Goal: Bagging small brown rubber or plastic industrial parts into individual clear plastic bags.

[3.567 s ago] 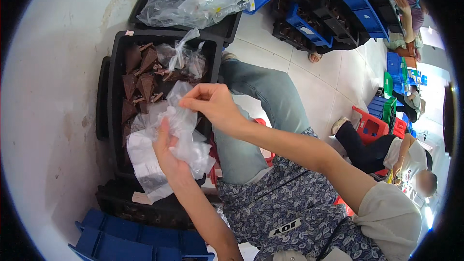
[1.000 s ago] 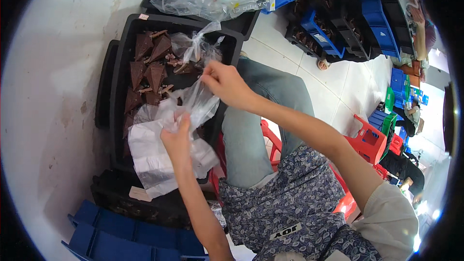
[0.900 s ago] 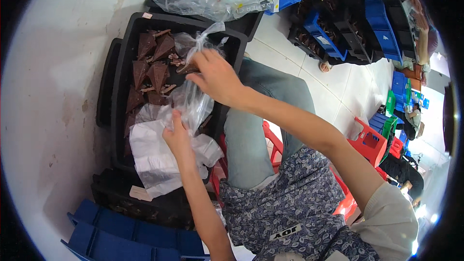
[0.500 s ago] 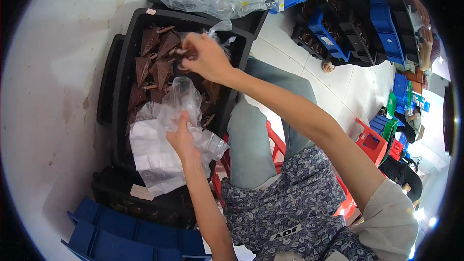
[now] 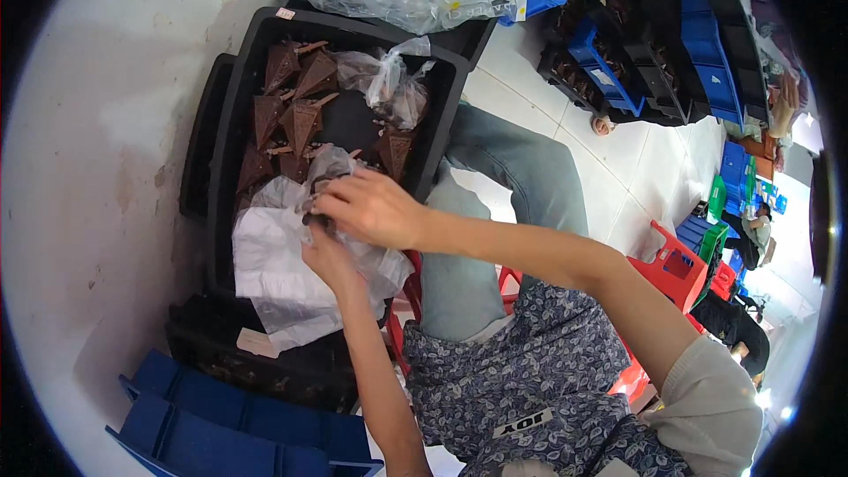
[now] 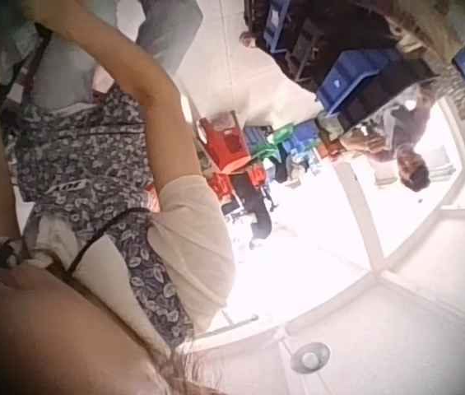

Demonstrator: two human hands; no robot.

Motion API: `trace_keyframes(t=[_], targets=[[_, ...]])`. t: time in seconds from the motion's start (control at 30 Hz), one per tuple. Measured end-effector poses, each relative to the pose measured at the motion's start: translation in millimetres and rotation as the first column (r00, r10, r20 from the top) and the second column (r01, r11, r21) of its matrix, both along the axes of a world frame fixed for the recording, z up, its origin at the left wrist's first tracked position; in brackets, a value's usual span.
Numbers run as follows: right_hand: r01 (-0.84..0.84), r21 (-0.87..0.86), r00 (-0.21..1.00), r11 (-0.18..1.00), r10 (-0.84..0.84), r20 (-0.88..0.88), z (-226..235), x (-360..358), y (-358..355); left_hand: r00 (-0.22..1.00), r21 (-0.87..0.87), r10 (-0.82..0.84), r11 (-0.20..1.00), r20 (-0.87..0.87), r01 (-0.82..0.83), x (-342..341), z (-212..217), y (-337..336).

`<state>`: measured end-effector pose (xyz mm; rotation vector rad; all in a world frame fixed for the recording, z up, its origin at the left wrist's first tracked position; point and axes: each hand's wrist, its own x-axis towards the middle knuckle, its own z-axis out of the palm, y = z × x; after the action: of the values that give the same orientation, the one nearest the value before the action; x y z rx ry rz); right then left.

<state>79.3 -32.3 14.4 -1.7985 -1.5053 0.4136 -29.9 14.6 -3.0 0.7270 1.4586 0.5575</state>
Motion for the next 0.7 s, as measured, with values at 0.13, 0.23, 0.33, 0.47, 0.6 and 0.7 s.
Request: trace_keyframes(t=[0.13,0.23,0.33,0.47,0.6,0.7], targets=[[-0.044,0.02,0.998,0.999,0.045,-0.037,4,-6,-1,0.989,0.239,-0.04,0.968,-0.142,0.074,-16,-1,-10],[0.039,0.08,0.955,0.996,-0.014,-0.295,0,2,-2,0.978,0.234,-0.036,0.969,-0.206,0.085,-27,0,-2],[0.413,-0.245,0.669,0.877,-0.475,-0.572,-8,19,4,0.979,0.174,-0.049,0.981,-0.196,0.083,-23,3,-1],[0.215,-0.237,0.91,0.947,-0.283,-0.304,-15,30,16,0.974,0.17,-0.03,0.983,-0.225,0.07,-13,6,-1],[0.163,-0.033,0.97,0.986,-0.166,-0.176,-8,-6,14,0.972,0.141,0.105,0.987,-0.208,-0.076,-15,9,3],[0.23,0.016,0.953,0.973,-0.223,-0.203,-11,-23,6,0.965,-0.013,0.185,0.982,-0.186,-0.191,-21,13,0]])
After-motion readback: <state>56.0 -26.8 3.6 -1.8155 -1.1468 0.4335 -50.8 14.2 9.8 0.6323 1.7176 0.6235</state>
